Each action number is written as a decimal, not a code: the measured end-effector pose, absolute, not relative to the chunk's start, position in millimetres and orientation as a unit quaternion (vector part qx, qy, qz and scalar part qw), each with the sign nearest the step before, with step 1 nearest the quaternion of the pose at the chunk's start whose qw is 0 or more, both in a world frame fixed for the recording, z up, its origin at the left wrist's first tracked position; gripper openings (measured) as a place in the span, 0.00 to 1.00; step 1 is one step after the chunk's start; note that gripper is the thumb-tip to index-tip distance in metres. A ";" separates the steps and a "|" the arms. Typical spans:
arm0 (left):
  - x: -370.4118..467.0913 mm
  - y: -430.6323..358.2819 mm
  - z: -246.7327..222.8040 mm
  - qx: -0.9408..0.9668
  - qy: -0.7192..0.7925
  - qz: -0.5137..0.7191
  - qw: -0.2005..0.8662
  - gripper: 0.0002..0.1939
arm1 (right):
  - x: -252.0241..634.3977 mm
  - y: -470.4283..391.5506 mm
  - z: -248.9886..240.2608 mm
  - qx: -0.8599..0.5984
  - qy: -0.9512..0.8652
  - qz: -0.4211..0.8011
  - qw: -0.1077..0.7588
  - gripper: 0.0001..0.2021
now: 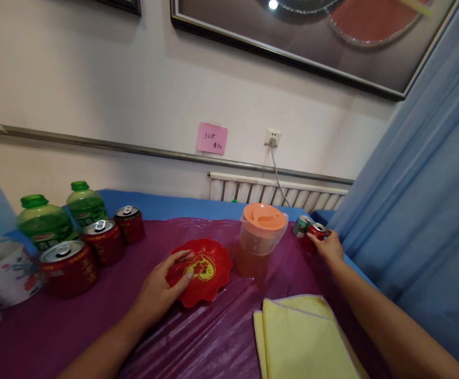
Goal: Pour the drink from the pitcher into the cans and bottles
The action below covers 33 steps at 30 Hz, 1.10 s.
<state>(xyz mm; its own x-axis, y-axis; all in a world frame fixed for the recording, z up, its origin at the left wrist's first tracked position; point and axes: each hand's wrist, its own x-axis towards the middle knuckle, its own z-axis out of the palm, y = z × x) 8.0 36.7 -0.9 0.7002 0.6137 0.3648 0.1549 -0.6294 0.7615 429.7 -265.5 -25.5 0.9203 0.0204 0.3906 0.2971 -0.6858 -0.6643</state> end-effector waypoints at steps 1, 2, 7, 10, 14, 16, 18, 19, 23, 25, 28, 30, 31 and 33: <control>8.3 34.9 2.2 0.845 0.227 0.314 0.368 0.27 | 423.4 -267.4 -22.2 -0.898 -0.083 -0.187 0.390 0.46; 8.6 33.3 4.6 0.843 0.228 0.317 0.370 0.27 | 414.3 -269.9 -18.8 -0.895 -0.080 -0.194 0.394 0.46; 9.8 27.7 7.8 0.833 0.232 0.331 0.378 0.28 | 308.6 -296.5 -11.1 -0.866 -0.197 -0.169 0.428 0.32; 9.9 25.6 7.2 0.828 0.231 0.333 0.387 0.29 | 212.8 -315.7 -16.7 -0.830 -0.407 0.005 0.381 0.19; 10.3 23.1 7.3 0.818 0.228 0.343 0.401 0.29 | 127.8 -322.4 -26.8 -0.828 -0.497 0.093 0.240 0.20; 10.8 22.0 6.8 0.814 0.224 0.346 0.410 0.29 | 116.6 -319.1 -28.3 -0.839 -0.496 0.094 0.202 0.12; 11.1 21.1 5.7 0.810 0.221 0.347 0.417 0.28 | 120.0 -316.6 -26.0 -0.851 -0.477 0.109 0.192 0.06; 11.2 20.8 4.9 0.808 0.221 0.348 0.420 0.28 | 124.7 -316.4 -23.3 -0.855 -0.463 0.119 0.199 0.06; 11.6 20.3 0.8 0.799 0.216 0.353 0.436 0.27 | 144.0 -320.1 -2.9 -0.862 -0.399 0.101 0.295 0.09; 11.7 20.0 -1.0 0.792 0.214 0.356 0.447 0.26 | 146.4 -319.7 9.6 -0.854 -0.380 0.080 0.346 0.12; 11.7 18.5 -2.5 0.774 0.207 0.361 0.477 0.26 | 136.2 -310.6 23.0 -0.835 -0.402 0.142 0.348 0.14; 11.6 17.0 -2.9 0.763 0.202 0.363 0.496 0.26 | 123.4 -299.3 29.1 -0.816 -0.433 0.216 0.316 0.13; 11.5 16.2 -3.1 0.758 0.201 0.363 0.502 0.26 | 116.7 -292.2 32.5 -0.807 -0.447 0.240 0.302 0.12; 11.2 15.2 -3.6 0.755 0.200 0.362 0.509 0.25 | 104.2 -274.7 41.8 -0.794 -0.476 0.249 0.285 0.11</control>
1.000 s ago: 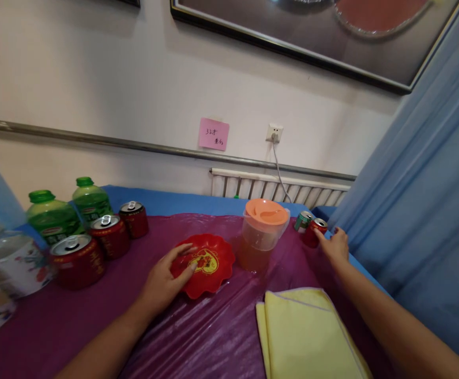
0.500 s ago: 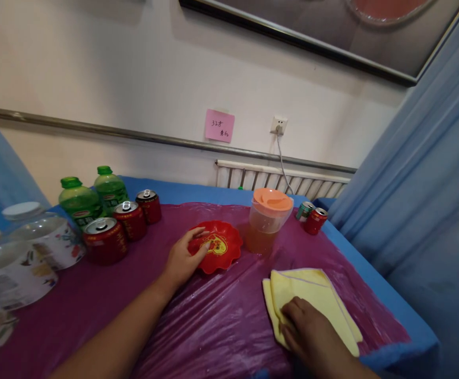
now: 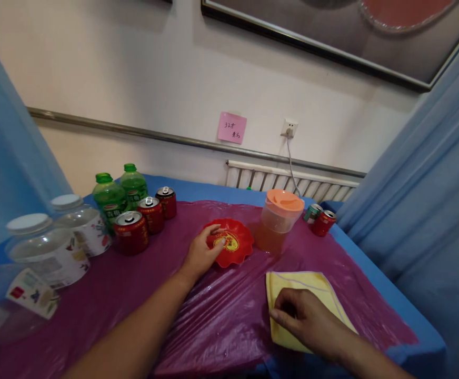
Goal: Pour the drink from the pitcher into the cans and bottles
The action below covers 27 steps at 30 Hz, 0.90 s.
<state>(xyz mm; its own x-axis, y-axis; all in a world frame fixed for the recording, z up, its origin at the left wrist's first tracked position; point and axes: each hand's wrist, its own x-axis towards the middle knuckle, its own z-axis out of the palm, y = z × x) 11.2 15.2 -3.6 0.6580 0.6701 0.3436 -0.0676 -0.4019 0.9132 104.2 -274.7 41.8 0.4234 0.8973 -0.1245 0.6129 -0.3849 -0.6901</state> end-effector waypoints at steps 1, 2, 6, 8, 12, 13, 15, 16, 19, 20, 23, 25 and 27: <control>11.0 15.1 -3.7 0.755 0.200 0.362 0.508 0.25 | 98.4 -263.8 47.4 -0.786 -0.495 0.241 0.280 0.11; 10.6 15.1 -3.8 0.757 0.200 0.364 0.504 0.24 | 92.5 -251.5 53.1 -0.776 -0.518 0.232 0.275 0.12; 8.4 17.5 -1.6 0.756 0.209 0.380 0.489 0.22 | 64.1 -190.5 61.1 -0.698 -0.635 0.226 0.241 0.11; 7.8 20.1 0.1 0.739 0.218 0.397 0.498 0.21 | 47.9 -161.0 50.3 -0.649 -0.702 0.208 0.207 0.10; 8.9 28.2 1.5 0.644 0.254 0.422 0.585 0.24 | 25.7 -129.5 14.2 -0.612 -0.764 0.162 0.123 0.18; 9.3 30.7 1.8 0.614 0.263 0.425 0.611 0.25 | 23.4 -128.3 6.3 -0.611 -0.768 0.153 0.115 0.20; 9.2 36.0 3.3 0.570 0.280 0.428 0.643 0.27 | 21.8 -130.8 -5.7 -0.616 -0.766 0.140 0.117 0.23; 8.7 38.7 4.8 0.558 0.289 0.429 0.649 0.28 | 22.0 -133.1 -9.8 -0.621 -0.762 0.140 0.124 0.23; 5.0 46.9 12.9 0.527 0.316 0.431 0.661 0.26 | 22.8 -138.0 -17.7 -0.622 -0.753 0.150 0.151 0.24; 3.4 49.4 16.7 0.516 0.324 0.430 0.666 0.25 | 22.6 -138.4 -19.6 -0.619 -0.754 0.154 0.159 0.25; -0.7 55.0 29.5 0.496 0.340 0.421 0.679 0.23 | 20.2 -137.6 -24.0 -0.614 -0.753 0.164 0.171 0.27; -2.4 56.8 37.8 0.491 0.344 0.413 0.685 0.21 | 18.4 -137.4 -25.5 -0.618 -0.748 0.168 0.174 0.27; -3.3 57.1 44.9 0.493 0.347 0.408 0.686 0.21 | 17.3 -138.0 -25.5 -0.619 -0.746 0.170 0.179 0.26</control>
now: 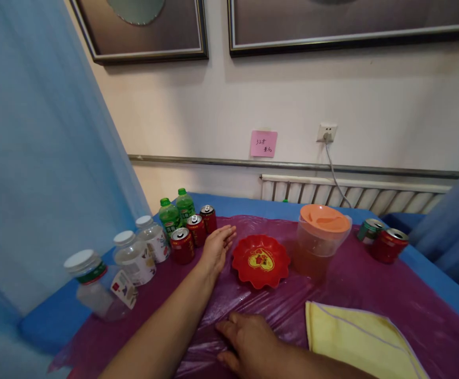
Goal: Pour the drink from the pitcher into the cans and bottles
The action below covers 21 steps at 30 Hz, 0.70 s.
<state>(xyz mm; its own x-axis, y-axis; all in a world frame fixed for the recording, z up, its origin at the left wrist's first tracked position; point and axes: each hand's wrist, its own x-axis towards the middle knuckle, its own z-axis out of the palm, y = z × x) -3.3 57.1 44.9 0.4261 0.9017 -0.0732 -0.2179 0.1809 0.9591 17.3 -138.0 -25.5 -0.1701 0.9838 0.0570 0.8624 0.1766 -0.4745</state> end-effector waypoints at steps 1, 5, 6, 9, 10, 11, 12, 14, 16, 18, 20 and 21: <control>-3.6 56.7 47.7 0.496 0.348 0.407 0.683 0.21 | 17.2 -138.3 -25.0 -0.617 -0.746 0.171 0.181 0.26; -5.3 51.7 54.4 0.528 0.351 0.407 0.657 0.21 | 17.9 -138.7 -22.1 -0.608 -0.752 0.168 0.188 0.25; -6.0 50.0 55.2 0.541 0.350 0.409 0.646 0.22 | 18.1 -138.5 -21.3 -0.607 -0.754 0.166 0.187 0.25; -10.4 46.0 57.0 0.581 0.352 0.420 0.601 0.23 | 18.2 -137.7 -18.9 -0.606 -0.759 0.164 0.174 0.24; -13.0 45.5 58.0 0.594 0.355 0.424 0.584 0.23 | 18.0 -137.6 -18.2 -0.607 -0.759 0.164 0.171 0.25; -16.4 45.4 59.3 0.607 0.358 0.428 0.567 0.23 | 17.7 -137.5 -17.7 -0.608 -0.758 0.163 0.171 0.25; -20.7 45.9 61.0 0.619 0.361 0.430 0.550 0.23 | 17.3 -137.7 -17.2 -0.611 -0.756 0.162 0.171 0.25; -32.2 48.4 65.1 0.635 0.367 0.432 0.524 0.24 | 16.4 -138.3 -16.6 -0.614 -0.754 0.160 0.172 0.24; -46.7 52.4 69.0 0.661 0.372 0.445 0.476 0.26 | 15.6 -139.5 -15.8 -0.615 -0.753 0.160 0.171 0.25; -62.5 57.6 70.0 0.713 0.385 0.472 0.348 0.27 | 15.5 -141.1 -14.7 -0.615 -0.752 0.160 0.173 0.28; -76.8 64.2 66.3 0.749 0.409 0.490 0.176 0.27 | 16.9 -142.7 -13.6 -0.615 -0.750 0.157 0.184 0.30; -82.7 68.0 62.6 0.752 0.425 0.490 0.117 0.28 | 18.2 -143.5 -13.1 -0.614 -0.750 0.153 0.195 0.29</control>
